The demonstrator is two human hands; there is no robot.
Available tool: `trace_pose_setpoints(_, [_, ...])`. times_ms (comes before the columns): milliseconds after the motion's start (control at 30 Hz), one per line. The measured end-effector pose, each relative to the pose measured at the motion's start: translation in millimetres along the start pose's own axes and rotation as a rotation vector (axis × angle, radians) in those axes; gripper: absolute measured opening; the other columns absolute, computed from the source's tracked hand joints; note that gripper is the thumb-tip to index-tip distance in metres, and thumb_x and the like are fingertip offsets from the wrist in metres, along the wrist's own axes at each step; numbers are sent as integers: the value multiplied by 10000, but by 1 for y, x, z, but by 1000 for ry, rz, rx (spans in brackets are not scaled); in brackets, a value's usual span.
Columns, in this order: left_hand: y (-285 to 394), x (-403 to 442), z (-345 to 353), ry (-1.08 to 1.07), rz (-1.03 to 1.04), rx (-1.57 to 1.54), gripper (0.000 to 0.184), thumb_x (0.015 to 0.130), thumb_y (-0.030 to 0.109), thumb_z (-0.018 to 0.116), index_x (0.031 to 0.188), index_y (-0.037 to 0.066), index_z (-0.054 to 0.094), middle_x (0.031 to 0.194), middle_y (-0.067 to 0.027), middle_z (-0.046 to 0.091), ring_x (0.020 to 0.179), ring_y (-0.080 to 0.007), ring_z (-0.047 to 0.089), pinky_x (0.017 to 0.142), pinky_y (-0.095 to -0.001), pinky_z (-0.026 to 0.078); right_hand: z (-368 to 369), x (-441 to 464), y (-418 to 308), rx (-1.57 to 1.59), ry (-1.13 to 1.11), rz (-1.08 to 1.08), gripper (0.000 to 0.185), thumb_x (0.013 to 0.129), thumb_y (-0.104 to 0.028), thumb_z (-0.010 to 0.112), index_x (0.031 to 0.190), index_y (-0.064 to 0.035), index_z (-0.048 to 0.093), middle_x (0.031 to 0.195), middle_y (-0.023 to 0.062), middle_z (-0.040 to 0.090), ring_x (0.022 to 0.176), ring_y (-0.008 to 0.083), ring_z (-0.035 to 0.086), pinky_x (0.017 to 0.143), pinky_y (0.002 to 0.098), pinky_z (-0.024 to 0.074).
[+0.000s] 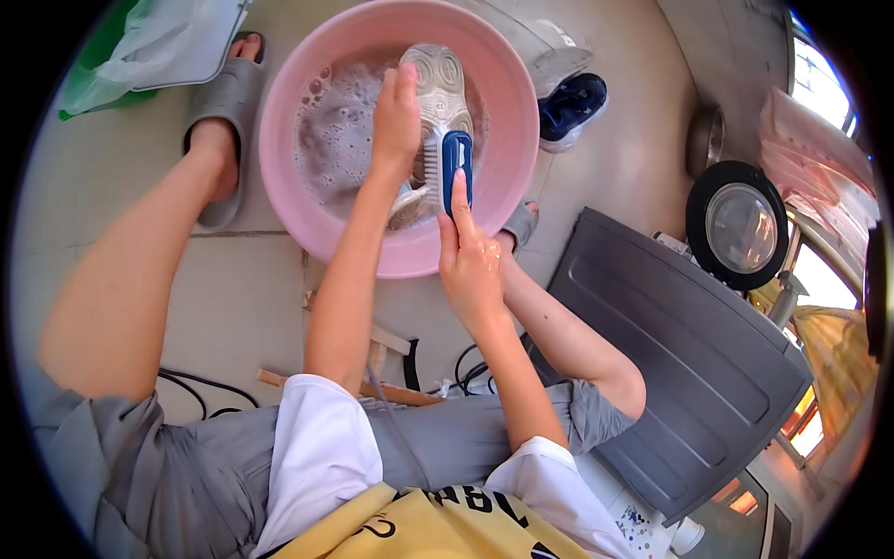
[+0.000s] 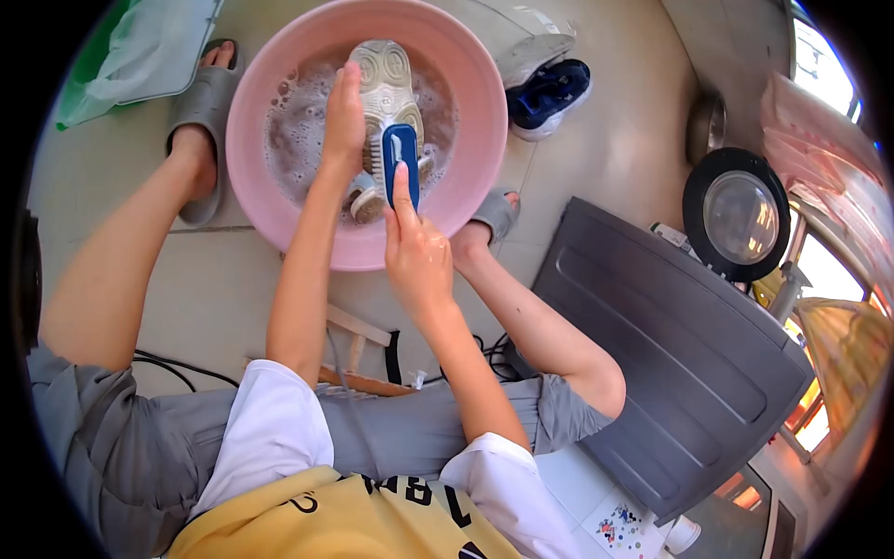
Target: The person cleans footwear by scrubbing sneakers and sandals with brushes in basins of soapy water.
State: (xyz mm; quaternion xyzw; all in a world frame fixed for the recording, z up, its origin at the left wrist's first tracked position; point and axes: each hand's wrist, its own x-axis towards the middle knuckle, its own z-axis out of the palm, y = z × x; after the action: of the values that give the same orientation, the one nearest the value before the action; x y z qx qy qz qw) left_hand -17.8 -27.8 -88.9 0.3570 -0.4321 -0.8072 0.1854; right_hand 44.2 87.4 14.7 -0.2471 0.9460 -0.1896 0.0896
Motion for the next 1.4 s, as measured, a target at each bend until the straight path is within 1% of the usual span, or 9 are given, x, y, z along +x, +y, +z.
trace_pose_setpoints(233, [18, -1, 0, -31, -146, -451, 407, 943, 374, 309, 1058, 20, 474, 1014, -76, 545, 920, -149, 536, 821, -286, 431, -16, 17, -10, 204, 57, 102, 462, 920, -168, 445, 1360, -133, 307, 568, 138, 471, 413, 136, 446, 437, 285, 401])
trace_pose_setpoints(300, [14, 3, -3, -39, -144, -475, 410, 943, 385, 312, 1067, 27, 468, 1019, -73, 544, 915, -148, 540, 810, -287, 442, -29, 8, -16, 963, 9, 626, 455, 942, -207, 396, 1378, -171, 271, 525, 25, 357, 357, 82, 333, 342, 233, 313])
trace_pose_setpoints(367, [9, 2, -7, -53, -151, -504, 413, 942, 396, 316, 1077, 34, 462, 1023, -69, 542, 910, -146, 543, 799, -289, 453, -33, -5, -14, 976, -7, 637, 457, 952, -237, 365, 1388, -201, 235, 544, -36, 295, 356, 39, 259, 306, 194, 246])
trace_pose_setpoints(533, [15, 1, -12, -293, -261, -698, 428, 931, 435, 336, 1090, 56, 454, 1026, -65, 537, 917, -145, 545, 794, -310, 474, -31, -16, -6, 607, -7, 408, 468, 935, -192, 414, 1374, -124, 269, 600, 13, 445, 437, 74, 375, 423, 234, 363])
trace_pose_setpoints(633, [11, 0, -9, -216, -211, -577, 524, 927, 463, 299, 1150, 25, 481, 1071, -106, 568, 929, -199, 579, 805, -322, 481, -26, -6, -20, 202, -20, 171, 470, 899, -143, 471, 1334, -45, 325, 784, 160, 613, 590, 222, 561, 613, 346, 459])
trace_pose_setpoints(733, [7, -9, -2, -125, -24, -361, 358, 916, 387, 418, 960, 38, 490, 911, -78, 548, 836, -139, 500, 753, -289, 434, -23, 35, -30, -12, -29, 128, 459, 870, -112, 485, 1303, -22, 361, 715, 254, 573, 616, 409, 549, 550, 382, 439])
trace_pose_setpoints(1000, [14, 10, -17, 49, 44, -183, 353, 894, 357, 465, 798, 18, 488, 778, -64, 534, 721, -138, 450, 684, -283, 398, -5, 13, -14, -66, -13, -278, 459, 861, -131, 502, 1294, -42, 379, 654, 229, 568, 546, 384, 553, 510, 440, 429])
trace_pose_setpoints(1233, [10, -2, -19, -140, -1, -324, 359, 890, 369, 468, 771, 30, 483, 726, -21, 491, 686, -103, 424, 647, -280, 395, -3, 96, -27, -75, 7, -57, 448, 865, -166, 496, 1290, -74, 392, 639, 225, 572, 566, 386, 567, 502, 445, 437])
trace_pose_setpoints(1400, [28, -1, -16, 25, -115, -251, 364, 895, 378, 451, 863, 22, 522, 815, -42, 526, 739, -119, 461, 684, -278, 405, 0, 2, -31, -60, -21, -63, 402, 863, -167, 506, 1251, -80, 445, 653, 229, 555, 589, 398, 549, 500, 403, 430])
